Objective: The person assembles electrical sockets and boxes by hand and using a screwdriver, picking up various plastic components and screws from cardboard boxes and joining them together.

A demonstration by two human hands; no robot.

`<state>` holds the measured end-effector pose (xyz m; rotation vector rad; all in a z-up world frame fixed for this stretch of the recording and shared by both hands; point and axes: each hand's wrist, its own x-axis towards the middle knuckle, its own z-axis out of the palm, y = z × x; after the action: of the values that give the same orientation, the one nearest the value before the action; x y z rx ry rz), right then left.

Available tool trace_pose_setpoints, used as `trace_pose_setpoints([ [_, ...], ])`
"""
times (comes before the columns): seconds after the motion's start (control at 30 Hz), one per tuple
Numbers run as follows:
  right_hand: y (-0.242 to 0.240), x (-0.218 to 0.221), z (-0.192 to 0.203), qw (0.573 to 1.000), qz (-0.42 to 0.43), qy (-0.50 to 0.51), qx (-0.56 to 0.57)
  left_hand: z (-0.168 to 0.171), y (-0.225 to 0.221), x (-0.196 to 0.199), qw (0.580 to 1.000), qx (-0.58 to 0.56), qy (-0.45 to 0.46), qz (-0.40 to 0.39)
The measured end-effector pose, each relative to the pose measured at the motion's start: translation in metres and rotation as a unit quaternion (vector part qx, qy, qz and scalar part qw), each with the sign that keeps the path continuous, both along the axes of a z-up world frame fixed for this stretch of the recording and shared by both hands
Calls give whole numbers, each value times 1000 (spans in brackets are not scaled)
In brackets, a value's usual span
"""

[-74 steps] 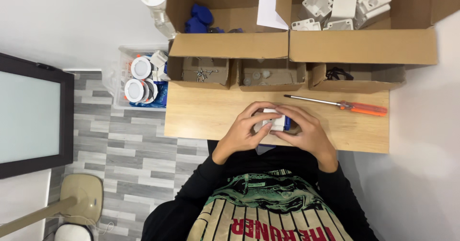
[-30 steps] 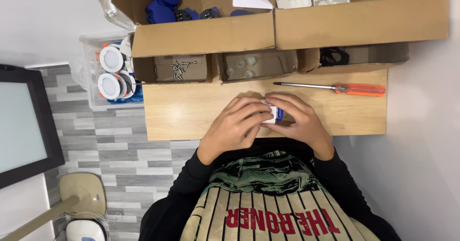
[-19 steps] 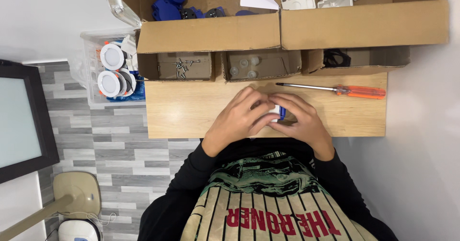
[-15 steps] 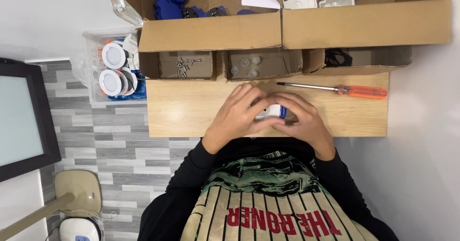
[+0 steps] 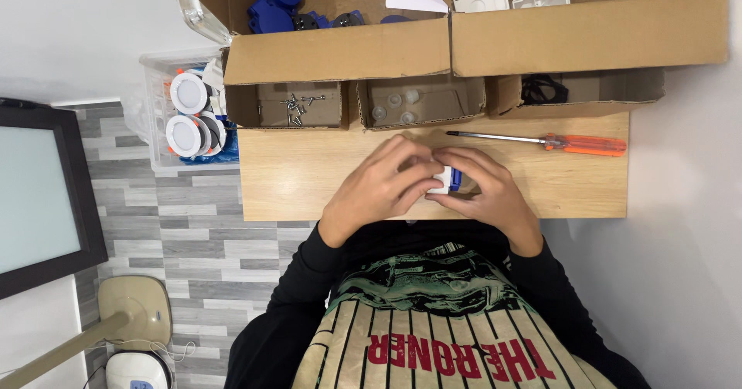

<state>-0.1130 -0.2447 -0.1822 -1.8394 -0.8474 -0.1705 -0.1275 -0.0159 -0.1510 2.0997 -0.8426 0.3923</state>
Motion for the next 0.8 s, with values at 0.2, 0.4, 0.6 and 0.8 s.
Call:
trace_pose_setpoints([
  [0.2, 0, 0, 4, 1000, 4, 17, 5, -7, 17, 3, 990, -128, 18, 48],
  [0.4, 0, 3, 6, 1000, 8, 23, 13, 8, 38, 3, 939, -342, 43, 9],
  [0.6, -3, 4, 0, 1000, 14, 13, 17, -31, 47, 1, 883, -459, 92, -15],
  [0.8, -3, 3, 2, 1000, 14, 19, 14, -44, 49, -2, 872, -477, 108, 15],
])
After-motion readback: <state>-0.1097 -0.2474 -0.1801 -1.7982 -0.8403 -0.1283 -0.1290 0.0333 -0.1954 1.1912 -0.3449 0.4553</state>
